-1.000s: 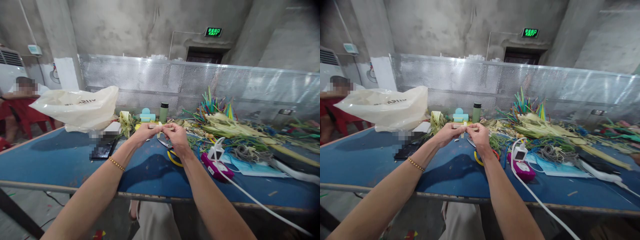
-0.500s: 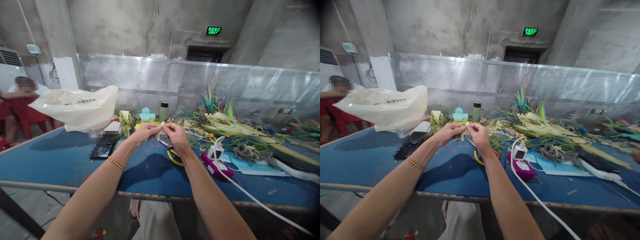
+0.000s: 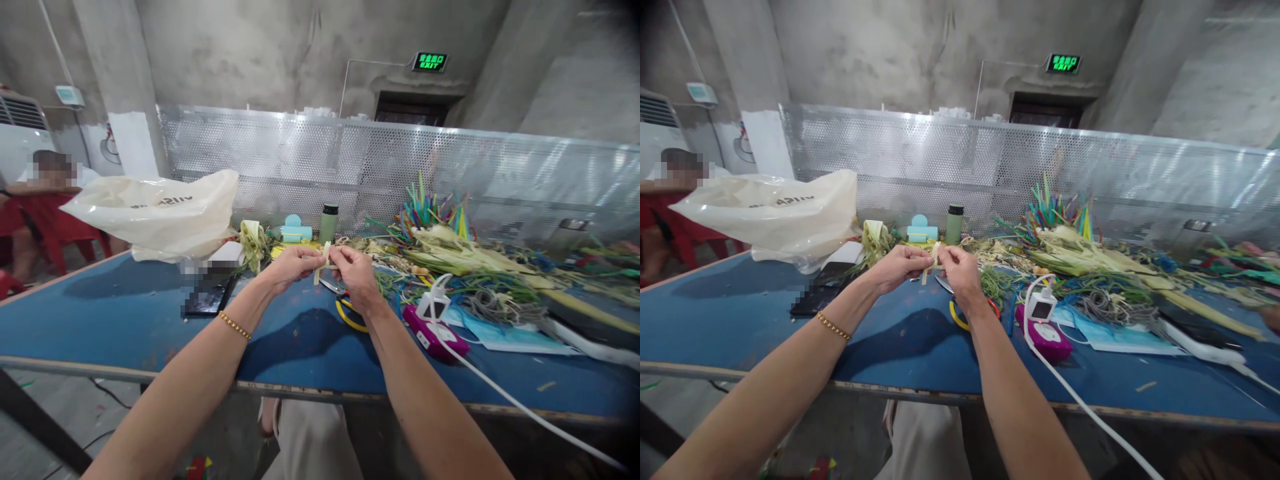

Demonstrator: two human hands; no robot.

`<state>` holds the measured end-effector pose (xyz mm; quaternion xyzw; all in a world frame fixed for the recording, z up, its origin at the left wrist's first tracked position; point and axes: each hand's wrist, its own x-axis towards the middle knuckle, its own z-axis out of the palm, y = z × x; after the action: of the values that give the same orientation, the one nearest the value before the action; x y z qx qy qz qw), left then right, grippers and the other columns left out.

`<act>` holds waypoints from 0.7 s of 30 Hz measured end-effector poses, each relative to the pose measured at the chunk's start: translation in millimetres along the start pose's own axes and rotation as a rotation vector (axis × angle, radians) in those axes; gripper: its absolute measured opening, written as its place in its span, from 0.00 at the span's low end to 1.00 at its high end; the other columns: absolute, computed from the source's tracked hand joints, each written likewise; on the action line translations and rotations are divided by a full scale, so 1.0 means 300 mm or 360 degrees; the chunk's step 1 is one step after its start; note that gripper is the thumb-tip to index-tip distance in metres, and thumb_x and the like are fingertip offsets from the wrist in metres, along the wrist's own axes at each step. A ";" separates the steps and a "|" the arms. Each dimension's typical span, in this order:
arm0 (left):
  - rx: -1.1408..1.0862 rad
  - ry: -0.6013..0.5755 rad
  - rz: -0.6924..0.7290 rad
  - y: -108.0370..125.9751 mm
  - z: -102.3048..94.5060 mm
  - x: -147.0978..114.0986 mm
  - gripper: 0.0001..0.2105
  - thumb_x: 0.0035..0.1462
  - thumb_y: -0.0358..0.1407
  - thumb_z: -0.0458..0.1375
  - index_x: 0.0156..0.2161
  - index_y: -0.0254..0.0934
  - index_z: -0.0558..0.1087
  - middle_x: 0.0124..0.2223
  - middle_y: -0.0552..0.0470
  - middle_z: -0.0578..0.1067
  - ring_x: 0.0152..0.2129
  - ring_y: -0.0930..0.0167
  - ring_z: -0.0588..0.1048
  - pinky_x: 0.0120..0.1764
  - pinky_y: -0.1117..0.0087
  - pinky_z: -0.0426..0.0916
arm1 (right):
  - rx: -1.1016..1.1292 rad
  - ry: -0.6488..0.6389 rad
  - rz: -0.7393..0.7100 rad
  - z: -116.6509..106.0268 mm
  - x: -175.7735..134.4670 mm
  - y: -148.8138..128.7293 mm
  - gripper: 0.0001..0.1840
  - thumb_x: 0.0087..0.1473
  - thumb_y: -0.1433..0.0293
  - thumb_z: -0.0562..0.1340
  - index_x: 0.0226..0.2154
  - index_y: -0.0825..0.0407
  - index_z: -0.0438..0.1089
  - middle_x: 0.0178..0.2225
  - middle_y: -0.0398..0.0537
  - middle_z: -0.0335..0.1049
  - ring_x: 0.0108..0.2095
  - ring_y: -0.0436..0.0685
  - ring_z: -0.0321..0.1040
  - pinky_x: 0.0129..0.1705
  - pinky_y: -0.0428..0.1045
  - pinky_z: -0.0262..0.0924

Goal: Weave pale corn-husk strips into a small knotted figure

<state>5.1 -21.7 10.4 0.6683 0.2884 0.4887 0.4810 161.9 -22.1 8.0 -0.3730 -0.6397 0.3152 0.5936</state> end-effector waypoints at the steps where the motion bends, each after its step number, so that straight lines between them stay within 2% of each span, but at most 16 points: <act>1: -0.0031 0.0053 -0.0008 0.001 0.000 0.002 0.14 0.46 0.42 0.66 0.25 0.31 0.73 0.21 0.56 0.63 0.17 0.80 0.55 0.22 0.73 0.45 | -0.0032 -0.0031 0.0000 -0.002 0.001 0.002 0.22 0.48 0.50 0.63 0.26 0.53 0.72 0.19 0.41 0.64 0.19 0.48 0.57 0.21 0.45 0.53; 4: -0.0137 0.0202 -0.0054 0.004 0.000 0.006 0.13 0.44 0.41 0.67 0.25 0.30 0.73 0.21 0.55 0.64 0.16 0.80 0.55 0.21 0.74 0.44 | -0.0209 -0.0097 -0.0086 -0.009 0.002 0.007 0.22 0.46 0.50 0.66 0.27 0.53 0.73 0.19 0.43 0.67 0.20 0.50 0.61 0.21 0.45 0.53; 7: -0.0223 0.0252 -0.0097 0.009 -0.002 0.006 0.13 0.44 0.40 0.67 0.25 0.31 0.72 0.21 0.55 0.65 0.16 0.81 0.56 0.21 0.75 0.45 | -0.0297 -0.0120 -0.0157 -0.012 -0.003 0.007 0.19 0.45 0.54 0.68 0.26 0.53 0.73 0.20 0.44 0.68 0.20 0.50 0.61 0.21 0.45 0.53; 13: -0.0264 0.0187 -0.0078 0.017 -0.010 0.005 0.13 0.44 0.39 0.67 0.22 0.31 0.70 0.19 0.55 0.64 0.15 0.80 0.58 0.21 0.74 0.47 | -0.0176 -0.0158 -0.0064 -0.011 -0.013 -0.011 0.16 0.46 0.57 0.67 0.25 0.53 0.70 0.16 0.38 0.62 0.17 0.48 0.56 0.20 0.44 0.50; 21: -0.0372 0.0173 -0.0054 0.019 -0.022 0.006 0.15 0.44 0.36 0.67 0.20 0.33 0.66 0.18 0.57 0.62 0.16 0.79 0.59 0.22 0.75 0.50 | -0.0279 -0.0114 -0.0108 -0.015 -0.009 -0.012 0.15 0.48 0.58 0.65 0.25 0.53 0.70 0.16 0.39 0.62 0.18 0.49 0.57 0.21 0.45 0.51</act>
<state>-0.9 -19.9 16.7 0.5753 0.2664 0.5464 0.5473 166.1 -26.6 10.1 -0.3901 -0.6978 0.2509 0.5458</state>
